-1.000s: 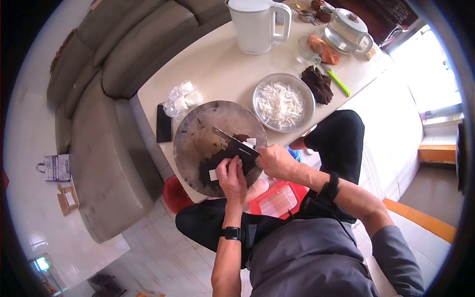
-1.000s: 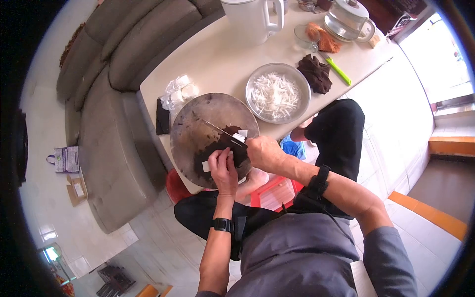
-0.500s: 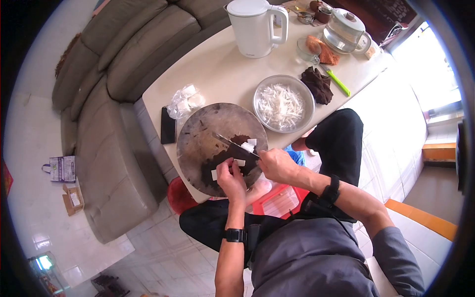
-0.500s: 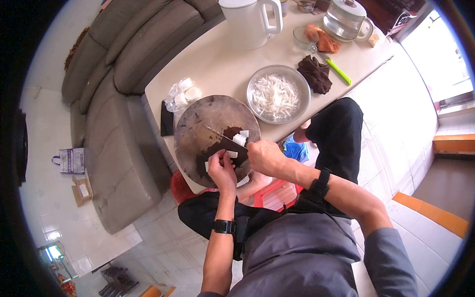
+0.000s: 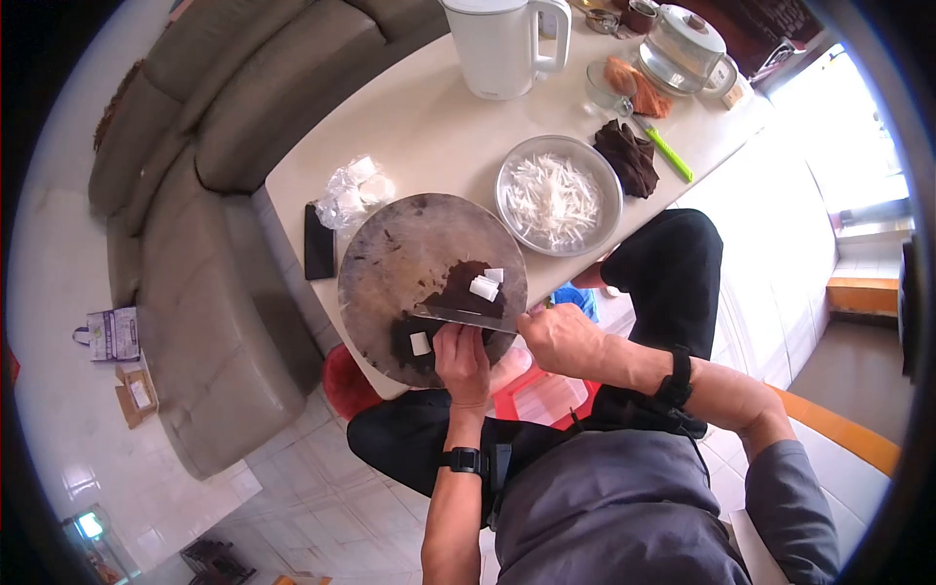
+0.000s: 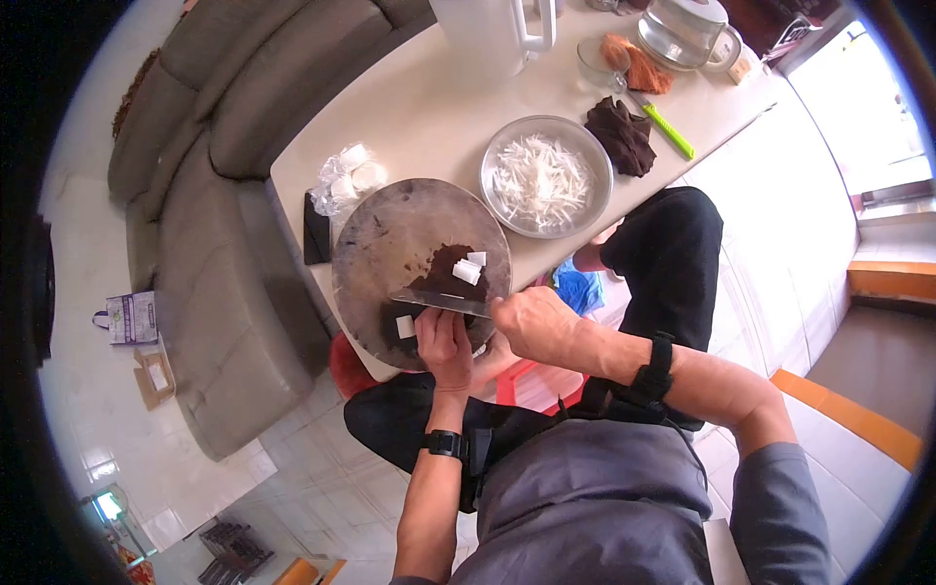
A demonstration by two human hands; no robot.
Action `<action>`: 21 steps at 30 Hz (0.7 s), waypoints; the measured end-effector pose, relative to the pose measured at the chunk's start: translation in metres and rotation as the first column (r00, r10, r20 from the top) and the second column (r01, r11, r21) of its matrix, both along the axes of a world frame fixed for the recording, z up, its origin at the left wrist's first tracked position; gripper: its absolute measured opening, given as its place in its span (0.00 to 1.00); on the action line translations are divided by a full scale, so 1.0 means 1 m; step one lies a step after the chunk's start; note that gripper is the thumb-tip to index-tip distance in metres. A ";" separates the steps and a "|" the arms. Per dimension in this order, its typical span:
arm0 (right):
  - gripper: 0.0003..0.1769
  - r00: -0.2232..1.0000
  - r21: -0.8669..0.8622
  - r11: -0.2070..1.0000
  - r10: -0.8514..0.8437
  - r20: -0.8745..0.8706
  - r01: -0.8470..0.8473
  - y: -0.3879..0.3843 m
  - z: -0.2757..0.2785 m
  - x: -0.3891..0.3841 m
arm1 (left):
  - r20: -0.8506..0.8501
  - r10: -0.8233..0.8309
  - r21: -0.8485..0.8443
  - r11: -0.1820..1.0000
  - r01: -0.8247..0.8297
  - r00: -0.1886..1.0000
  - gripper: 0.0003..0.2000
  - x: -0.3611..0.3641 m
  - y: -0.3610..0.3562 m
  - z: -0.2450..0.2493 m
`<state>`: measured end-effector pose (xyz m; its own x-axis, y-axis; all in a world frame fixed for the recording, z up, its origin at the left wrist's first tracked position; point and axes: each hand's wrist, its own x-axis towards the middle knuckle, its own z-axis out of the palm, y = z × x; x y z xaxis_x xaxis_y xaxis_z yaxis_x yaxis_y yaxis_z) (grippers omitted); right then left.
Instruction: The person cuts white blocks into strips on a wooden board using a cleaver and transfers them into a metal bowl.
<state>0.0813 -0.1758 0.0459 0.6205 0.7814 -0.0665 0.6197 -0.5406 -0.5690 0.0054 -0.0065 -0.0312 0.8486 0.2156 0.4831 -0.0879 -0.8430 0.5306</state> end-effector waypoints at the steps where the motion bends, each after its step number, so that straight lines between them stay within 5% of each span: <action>1: 0.05 1.000 -0.024 0.999 0.020 -0.017 -0.020 0.000 0.003 0.001 | -0.003 0.002 0.014 1.000 -0.002 1.000 0.09 0.000 0.001 -0.002; 21: 0.07 0.990 -0.007 0.996 0.085 -0.109 -0.087 0.006 0.003 0.011 | -0.069 -0.006 0.010 1.000 0.007 0.998 0.08 0.000 0.003 -0.001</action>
